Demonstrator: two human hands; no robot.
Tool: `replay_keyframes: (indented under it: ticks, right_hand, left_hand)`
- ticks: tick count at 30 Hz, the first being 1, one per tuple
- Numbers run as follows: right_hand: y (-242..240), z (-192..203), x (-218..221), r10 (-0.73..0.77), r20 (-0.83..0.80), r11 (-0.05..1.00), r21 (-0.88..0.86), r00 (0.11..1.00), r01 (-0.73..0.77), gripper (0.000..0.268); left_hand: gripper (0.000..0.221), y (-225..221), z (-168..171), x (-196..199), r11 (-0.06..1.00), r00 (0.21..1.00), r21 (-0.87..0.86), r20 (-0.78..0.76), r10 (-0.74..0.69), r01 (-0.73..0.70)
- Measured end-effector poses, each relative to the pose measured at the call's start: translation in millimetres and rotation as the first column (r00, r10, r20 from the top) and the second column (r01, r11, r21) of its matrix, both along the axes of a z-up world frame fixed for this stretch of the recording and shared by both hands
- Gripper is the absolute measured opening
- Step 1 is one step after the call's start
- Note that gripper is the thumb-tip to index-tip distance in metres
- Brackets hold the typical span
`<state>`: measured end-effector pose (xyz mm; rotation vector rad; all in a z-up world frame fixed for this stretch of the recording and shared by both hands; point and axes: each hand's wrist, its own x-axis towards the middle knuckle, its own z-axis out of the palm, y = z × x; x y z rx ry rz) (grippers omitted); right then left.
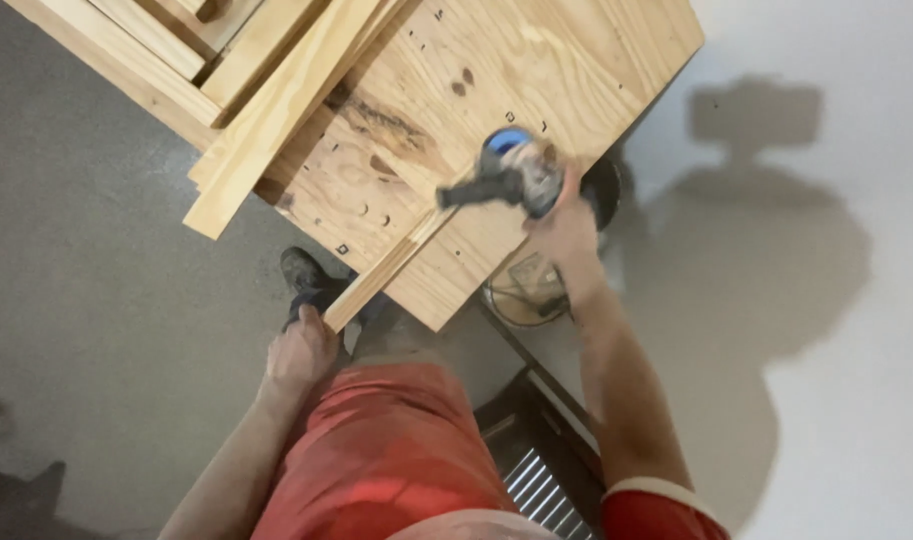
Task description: Sanding a wooden slat using an angle grinder with a sanding disc attachment on a workbench.
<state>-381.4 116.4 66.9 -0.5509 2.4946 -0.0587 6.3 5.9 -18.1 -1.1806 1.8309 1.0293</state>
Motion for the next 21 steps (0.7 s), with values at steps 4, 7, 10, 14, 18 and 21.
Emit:
replay_keyframes:
  ticks: [4, 7, 10, 14, 18, 21]
  right_hand:
    - [-14, 23, 29, 0.057, -0.007, 0.997, 0.045, 0.998, -0.056, 0.090]
    - [-14, 43, 95, 0.123, 0.123, 0.988, 0.077, 0.985, -0.134, 0.079]
    - [8, 16, 126, 0.219, 0.211, 0.974, 0.002, 0.953, -0.224, 0.077]
    - [8, 19, 111, 0.370, -0.052, 0.929, 0.006, 0.927, -0.371, 0.070]
    - [-2, 11, 33, 0.150, -0.070, 0.979, -0.129, 0.986, -0.158, 0.079]
    - [-4, 4, 27, 0.061, -0.058, 0.998, 0.014, 0.996, -0.061, 0.092]
  left_hand:
    - [0.034, -2, 2, -3, 1.000, 0.999, -0.003, -0.033, -0.023, 0.023]
    - [0.034, 9, -9, 8, 1.000, 0.998, 0.002, -0.060, 0.019, -0.019]
    - [0.033, 12, -25, 9, 0.999, 0.994, -0.017, -0.097, 0.040, -0.042]
    - [0.039, 7, -9, 3, 0.998, 0.999, 0.050, 0.010, -0.033, 0.033]
    - [0.035, 1, -4, 1, 0.997, 0.999, 0.067, -0.014, 0.050, -0.049]
    - [0.039, 0, -14, 4, 1.000, 0.998, 0.015, -0.056, 0.010, -0.009]
